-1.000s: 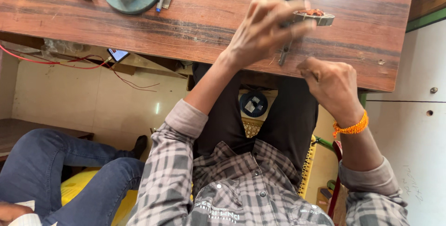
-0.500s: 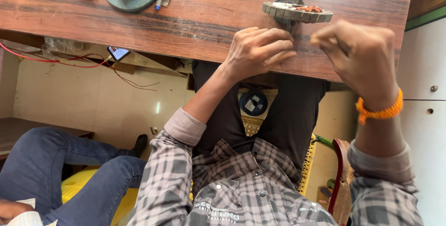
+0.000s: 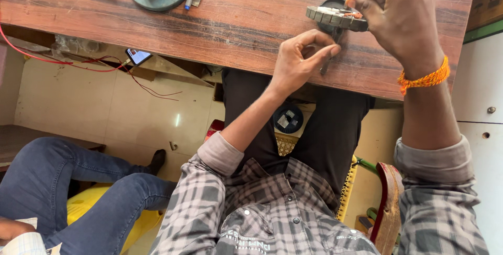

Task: The person sits at a workbench and winds thin copper wire by hand into the slots of a small circular motor armature, guiding the wire with both hands and turning the armature as they fill successive slots. They occasionally reposition the armature on the bench while continuing to place the wire.

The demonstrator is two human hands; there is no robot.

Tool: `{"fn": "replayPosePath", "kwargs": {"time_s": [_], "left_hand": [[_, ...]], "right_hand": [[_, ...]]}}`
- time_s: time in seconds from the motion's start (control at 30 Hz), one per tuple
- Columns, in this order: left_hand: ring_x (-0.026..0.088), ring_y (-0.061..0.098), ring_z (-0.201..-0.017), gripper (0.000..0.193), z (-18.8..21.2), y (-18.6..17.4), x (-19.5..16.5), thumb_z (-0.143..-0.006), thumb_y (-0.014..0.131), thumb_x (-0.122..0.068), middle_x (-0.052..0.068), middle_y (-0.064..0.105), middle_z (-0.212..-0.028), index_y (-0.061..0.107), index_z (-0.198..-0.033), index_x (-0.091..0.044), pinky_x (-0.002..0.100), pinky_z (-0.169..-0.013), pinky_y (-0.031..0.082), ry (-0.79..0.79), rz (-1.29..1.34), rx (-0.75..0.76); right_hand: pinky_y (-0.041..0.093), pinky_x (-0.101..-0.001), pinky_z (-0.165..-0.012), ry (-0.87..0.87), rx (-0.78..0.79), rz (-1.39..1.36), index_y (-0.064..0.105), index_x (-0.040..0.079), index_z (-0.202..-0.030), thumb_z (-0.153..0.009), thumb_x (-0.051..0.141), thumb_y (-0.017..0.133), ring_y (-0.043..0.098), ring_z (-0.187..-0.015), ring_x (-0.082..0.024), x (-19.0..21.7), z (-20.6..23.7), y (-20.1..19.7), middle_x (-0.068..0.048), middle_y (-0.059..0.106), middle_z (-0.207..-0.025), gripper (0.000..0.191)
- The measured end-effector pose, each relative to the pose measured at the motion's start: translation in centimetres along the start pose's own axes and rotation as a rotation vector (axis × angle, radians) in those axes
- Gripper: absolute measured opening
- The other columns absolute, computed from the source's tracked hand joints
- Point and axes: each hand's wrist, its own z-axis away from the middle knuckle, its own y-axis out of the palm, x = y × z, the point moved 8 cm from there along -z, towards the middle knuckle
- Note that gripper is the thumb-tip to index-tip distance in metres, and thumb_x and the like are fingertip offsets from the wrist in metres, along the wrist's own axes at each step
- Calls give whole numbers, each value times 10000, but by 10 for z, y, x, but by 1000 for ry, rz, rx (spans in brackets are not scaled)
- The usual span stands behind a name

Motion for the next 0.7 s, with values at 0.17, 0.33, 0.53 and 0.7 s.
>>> {"fn": "replayPosePath", "kwargs": {"time_s": [0.17, 0.33, 0.53, 0.7], "left_hand": [[21, 702, -761, 178, -6, 3, 7, -927, 768, -247, -34, 763, -837, 767, -981, -77, 203, -684, 558, -81, 34, -107], [72, 667, -727, 192, -7, 8, 21, -922, 791, -233, 19, 752, -809, 759, -962, -47, 236, -655, 514, -218, 72, -236], [43, 666, -702, 123, -1, 0, -24, -981, 786, -255, -28, 748, -1030, 733, -1040, -160, 199, -592, 553, 211, -348, -433], [188, 625, -1111, 450, -6, 5, -77, -928, 813, -282, -33, 681, -1251, 629, -1310, -133, 371, -972, 518, 822, -772, -116]], "right_hand": [[361, -328, -498, 174, 52, 1, 764, -9, -989, -983, 66, 784, 478, -509, -172, -32, -3, 10, -90, 548, -611, 78], [384, -345, -588, 199, -23, 67, 762, 13, -1011, -1021, 104, 806, 512, -625, -175, -68, 7, 5, -64, 571, -723, 102], [393, -366, -696, 256, -64, 88, 758, 29, -993, -982, 72, 753, 492, -711, -167, -99, 34, 1, -26, 544, -712, 44], [406, -338, -764, 192, -135, 149, 755, 4, -1003, -970, 48, 770, 489, -735, -149, -84, 53, -22, -27, 556, -749, 57]]}}
